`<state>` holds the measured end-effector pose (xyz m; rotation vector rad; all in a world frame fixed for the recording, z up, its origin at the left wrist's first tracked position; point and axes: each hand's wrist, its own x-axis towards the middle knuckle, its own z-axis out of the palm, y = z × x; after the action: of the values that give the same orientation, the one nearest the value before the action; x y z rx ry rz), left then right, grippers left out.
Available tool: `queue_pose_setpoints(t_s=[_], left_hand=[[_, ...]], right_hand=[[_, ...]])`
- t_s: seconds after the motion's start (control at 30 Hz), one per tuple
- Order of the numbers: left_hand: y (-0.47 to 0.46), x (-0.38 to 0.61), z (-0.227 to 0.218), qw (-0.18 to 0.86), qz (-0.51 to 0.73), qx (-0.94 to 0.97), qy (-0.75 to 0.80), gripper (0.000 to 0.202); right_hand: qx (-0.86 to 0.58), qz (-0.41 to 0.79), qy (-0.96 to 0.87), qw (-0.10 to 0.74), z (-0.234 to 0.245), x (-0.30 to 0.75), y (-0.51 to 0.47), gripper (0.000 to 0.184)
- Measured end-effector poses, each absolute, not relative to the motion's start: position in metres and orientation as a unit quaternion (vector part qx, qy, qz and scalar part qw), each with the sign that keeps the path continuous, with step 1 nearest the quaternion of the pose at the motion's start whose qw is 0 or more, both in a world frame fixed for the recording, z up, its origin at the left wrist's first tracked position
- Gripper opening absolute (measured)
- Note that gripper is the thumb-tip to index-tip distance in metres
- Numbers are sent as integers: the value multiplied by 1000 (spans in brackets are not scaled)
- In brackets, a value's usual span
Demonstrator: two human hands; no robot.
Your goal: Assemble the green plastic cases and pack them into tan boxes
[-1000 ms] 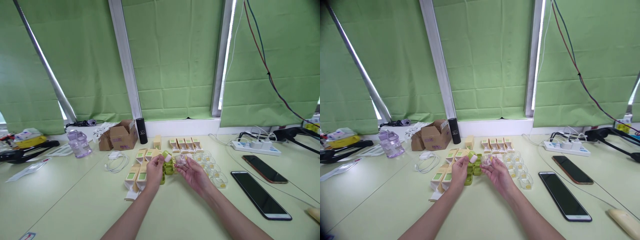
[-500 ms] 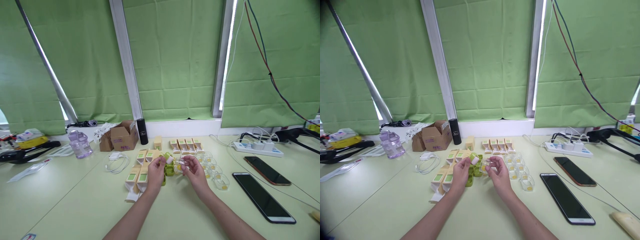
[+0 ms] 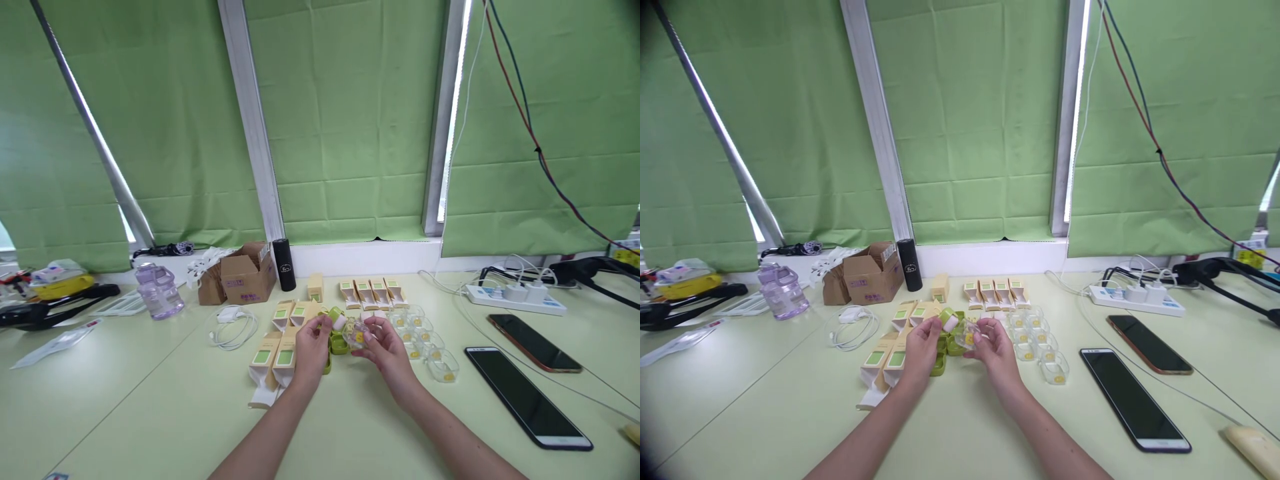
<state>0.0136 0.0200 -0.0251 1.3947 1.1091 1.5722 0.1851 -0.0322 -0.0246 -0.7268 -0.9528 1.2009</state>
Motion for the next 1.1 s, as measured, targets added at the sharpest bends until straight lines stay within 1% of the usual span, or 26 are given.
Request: queue_pose_setpoints(t_s=[0.17,0.37,0.53,0.63,0.87,1.0,1.1], left_hand=[[20,13,-25,348,601,561,451,68],[16,15,-22,347,583,577,454,67],[14,15,-21,345,571,586,459,70],[13,16,-22,344,568,590,459,71],[6,19,-22,334,549,620,449,68],[5,20,-21,332,545,620,456,69],[4,21,-20,329,547,616,461,69]], right_hand=[[-335,580,-392,631,-23,184,-34,61],[-252,635,-347,643,-23,184,-35,55],[-211,668,-348,623,-23,186,-37,48],[-206,669,-359,617,-25,185,-38,48],[-220,649,-376,624,-31,182,-36,50],[-259,636,-382,618,-33,182,-35,52],[-284,608,-392,629,-34,183,-35,55]])
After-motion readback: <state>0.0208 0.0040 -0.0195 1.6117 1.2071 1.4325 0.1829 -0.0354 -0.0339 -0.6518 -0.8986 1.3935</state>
